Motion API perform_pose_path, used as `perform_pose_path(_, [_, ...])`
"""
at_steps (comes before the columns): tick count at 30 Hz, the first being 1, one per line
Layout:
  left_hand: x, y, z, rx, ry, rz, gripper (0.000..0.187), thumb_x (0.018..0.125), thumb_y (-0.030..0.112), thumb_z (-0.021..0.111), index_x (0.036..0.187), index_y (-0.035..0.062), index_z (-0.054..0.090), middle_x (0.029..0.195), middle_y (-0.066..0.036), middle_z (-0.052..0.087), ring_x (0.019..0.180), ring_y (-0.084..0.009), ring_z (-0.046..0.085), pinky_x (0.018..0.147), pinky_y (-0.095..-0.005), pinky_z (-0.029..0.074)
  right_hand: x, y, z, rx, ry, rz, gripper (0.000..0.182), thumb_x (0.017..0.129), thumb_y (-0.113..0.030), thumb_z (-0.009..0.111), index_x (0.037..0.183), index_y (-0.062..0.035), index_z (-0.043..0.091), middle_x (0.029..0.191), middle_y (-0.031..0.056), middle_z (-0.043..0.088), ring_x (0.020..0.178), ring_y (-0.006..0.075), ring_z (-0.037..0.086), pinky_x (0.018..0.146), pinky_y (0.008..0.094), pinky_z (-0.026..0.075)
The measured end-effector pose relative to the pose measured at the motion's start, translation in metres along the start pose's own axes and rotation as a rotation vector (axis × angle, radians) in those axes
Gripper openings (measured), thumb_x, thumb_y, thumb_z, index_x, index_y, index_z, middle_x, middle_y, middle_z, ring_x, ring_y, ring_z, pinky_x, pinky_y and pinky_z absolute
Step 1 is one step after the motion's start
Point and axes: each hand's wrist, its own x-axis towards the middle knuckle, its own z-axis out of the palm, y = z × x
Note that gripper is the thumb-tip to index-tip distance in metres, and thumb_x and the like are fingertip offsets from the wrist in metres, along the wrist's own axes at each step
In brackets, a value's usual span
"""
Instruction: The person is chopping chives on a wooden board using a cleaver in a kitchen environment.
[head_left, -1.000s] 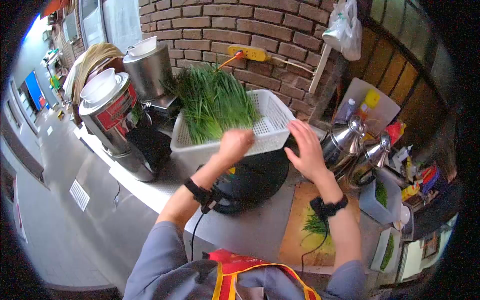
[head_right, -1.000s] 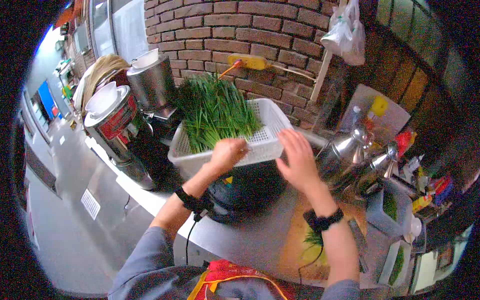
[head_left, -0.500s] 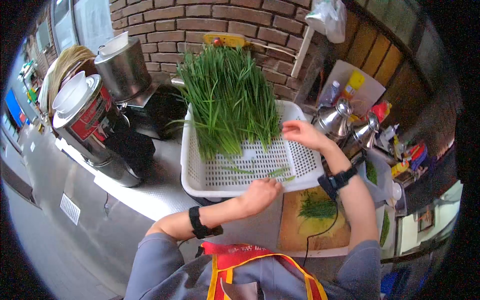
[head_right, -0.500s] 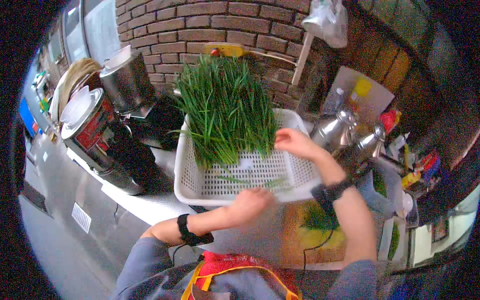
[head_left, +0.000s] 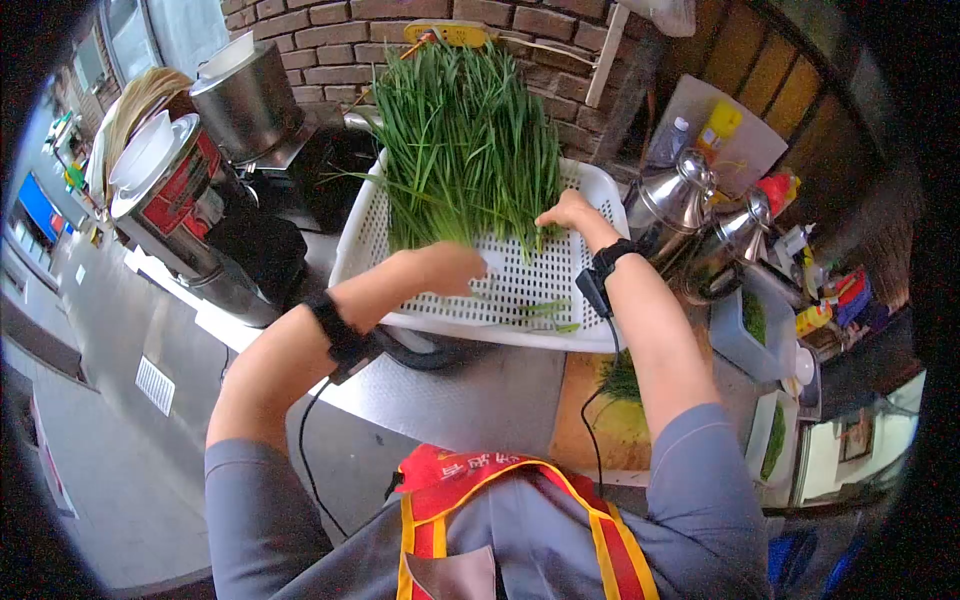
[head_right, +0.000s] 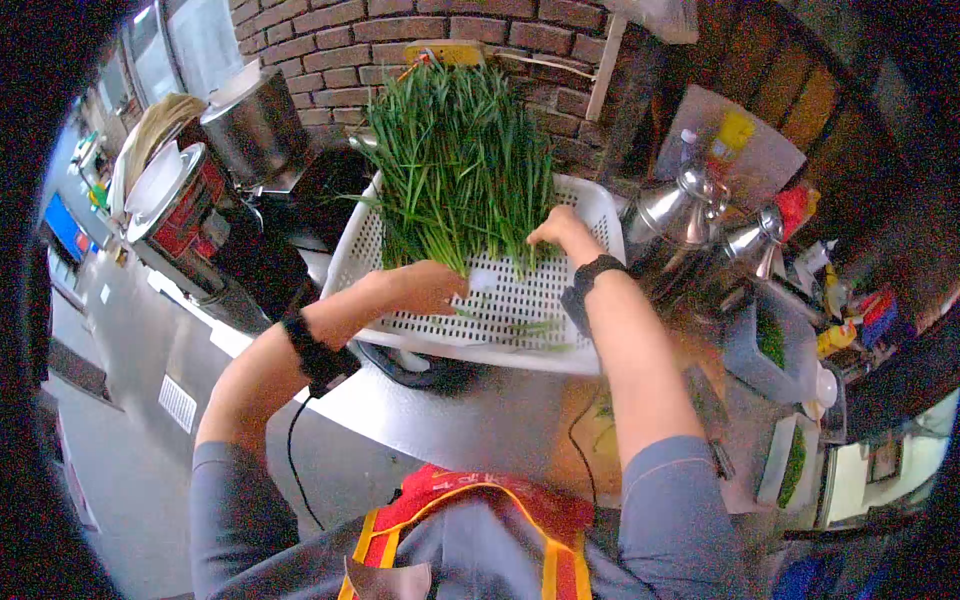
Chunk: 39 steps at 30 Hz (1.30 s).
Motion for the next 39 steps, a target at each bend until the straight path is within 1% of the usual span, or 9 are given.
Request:
perform_pose_path(11, [0.066, -0.038, 0.066, 0.286, -0.288, 0.084, 0.026, 0.071, 0.025, 0.060, 0.084, 0.0030, 0.062, 0.083, -0.016, 0.066, 0.076, -0.0347, 0.063, 0.063, -0.0455, 0.051, 0.016, 0.026, 0.030, 0.374, 0.129, -0.099, 0.105, 0.050, -0.047, 0.083, 0.122, 0.0148, 0.038, 0.121, 0.0271, 0.050, 0.110, 0.0346, 0.052, 0.094, 0.0356, 0.042])
perform_pose_path(15, [0.022, -0.063, -0.012, -0.535, -0.095, -0.274, 0.024, 0.078, 0.024, 0.061, 0.077, 0.0000, 0.064, 0.066, -0.008, 0.065, 0.058, -0.0147, 0.062, 0.054, -0.0326, 0.053, 0.029, 0.027, 0.043, 0.436, 0.103, -0.135, 0.109, 0.052, -0.043, 0.084, 0.128, 0.0129, 0.030, 0.127, 0.0276, 0.043, 0.118, 0.0348, 0.045, 0.100, 0.0353, 0.036])
perform_pose_path(22, [-0.032, -0.090, -0.012, -1.241, -0.003, -0.378, 0.027, 0.085, 0.022, 0.063, 0.092, -0.0040, 0.059, 0.078, -0.013, 0.065, 0.071, -0.0227, 0.066, 0.066, -0.0343, 0.056, 0.070, 0.036, 0.078, 0.479, 0.139, -0.280, 0.075, 0.057, -0.028, 0.083, 0.117, 0.0022, 0.051, 0.112, 0.0164, 0.060, 0.103, 0.0258, 0.056, 0.091, 0.0340, 0.042])
perform_pose_path(26, [-0.032, -0.145, 0.025, 0.226, 0.010, 0.017, 0.065, 0.072, 0.014, 0.070, 0.131, 0.0160, 0.043, 0.107, -0.020, 0.060, 0.078, -0.0303, 0.064, 0.070, -0.0377, 0.052, 0.038, 0.016, 0.050, 0.434, -0.033, -0.270, 0.063, 0.059, -0.031, 0.081, 0.109, 0.0004, 0.058, 0.106, 0.0150, 0.063, 0.097, 0.0244, 0.059, 0.087, 0.0336, 0.044])
perform_pose_path(28, [-0.037, -0.121, 0.001, 0.262, -0.113, -0.225, 0.068, 0.072, 0.019, 0.072, 0.133, 0.0163, 0.041, 0.112, -0.019, 0.057, 0.082, -0.0291, 0.063, 0.073, -0.0398, 0.051, 0.050, 0.019, 0.057, 0.391, -0.099, -0.258, 0.061, 0.061, -0.032, 0.080, 0.109, -0.0001, 0.059, 0.105, 0.0138, 0.063, 0.095, 0.0234, 0.059, 0.086, 0.0337, 0.044])
perform_pose_path(30, [-0.026, -0.114, -0.004, -0.689, 0.070, -0.876, 0.069, 0.072, 0.033, 0.075, 0.130, 0.0087, 0.045, 0.112, -0.015, 0.059, 0.088, -0.0258, 0.060, 0.079, -0.0387, 0.048, 0.056, 0.018, 0.062, 0.513, -0.149, -0.401, 0.058, 0.064, -0.031, 0.079, 0.108, 0.0003, 0.059, 0.102, 0.0114, 0.064, 0.092, 0.0214, 0.059, 0.084, 0.0329, 0.044])
perform_pose_path(33, [-0.008, -0.096, -0.004, -0.727, 0.470, -1.006, 0.067, 0.073, 0.039, 0.073, 0.123, 0.0010, 0.050, 0.107, -0.012, 0.061, 0.087, -0.0226, 0.060, 0.077, -0.0344, 0.048, 0.058, 0.014, 0.065, 0.651, -0.065, -0.369, 0.055, 0.065, -0.031, 0.079, 0.106, 0.0011, 0.060, 0.101, 0.0104, 0.063, 0.093, 0.0199, 0.058, 0.085, 0.0322, 0.044])
perform_pose_path(34, [0.006, -0.117, 0.028, -0.865, 0.761, -0.673, 0.065, 0.070, 0.044, 0.075, 0.110, -0.0033, 0.059, 0.099, -0.013, 0.064, 0.087, -0.0214, 0.060, 0.076, -0.0314, 0.047, 0.015, -0.004, 0.036, 0.722, -0.112, -0.367, 0.058, 0.065, -0.031, 0.080, 0.108, 0.0020, 0.058, 0.102, 0.0108, 0.062, 0.094, 0.0193, 0.057, 0.086, 0.0313, 0.043])
perform_pose_path(39, [0.030, -0.149, 0.046, -1.197, 0.753, -0.904, 0.066, 0.072, 0.044, 0.074, 0.117, -0.0007, 0.054, 0.110, -0.009, 0.061, 0.100, -0.0201, 0.057, 0.085, -0.0341, 0.045, 0.044, 0.002, 0.065, 1.006, -0.121, -0.446, 0.061, 0.064, -0.027, 0.079, 0.114, -0.0002, 0.055, 0.106, 0.0097, 0.062, 0.096, 0.0205, 0.058, 0.087, 0.0323, 0.044])
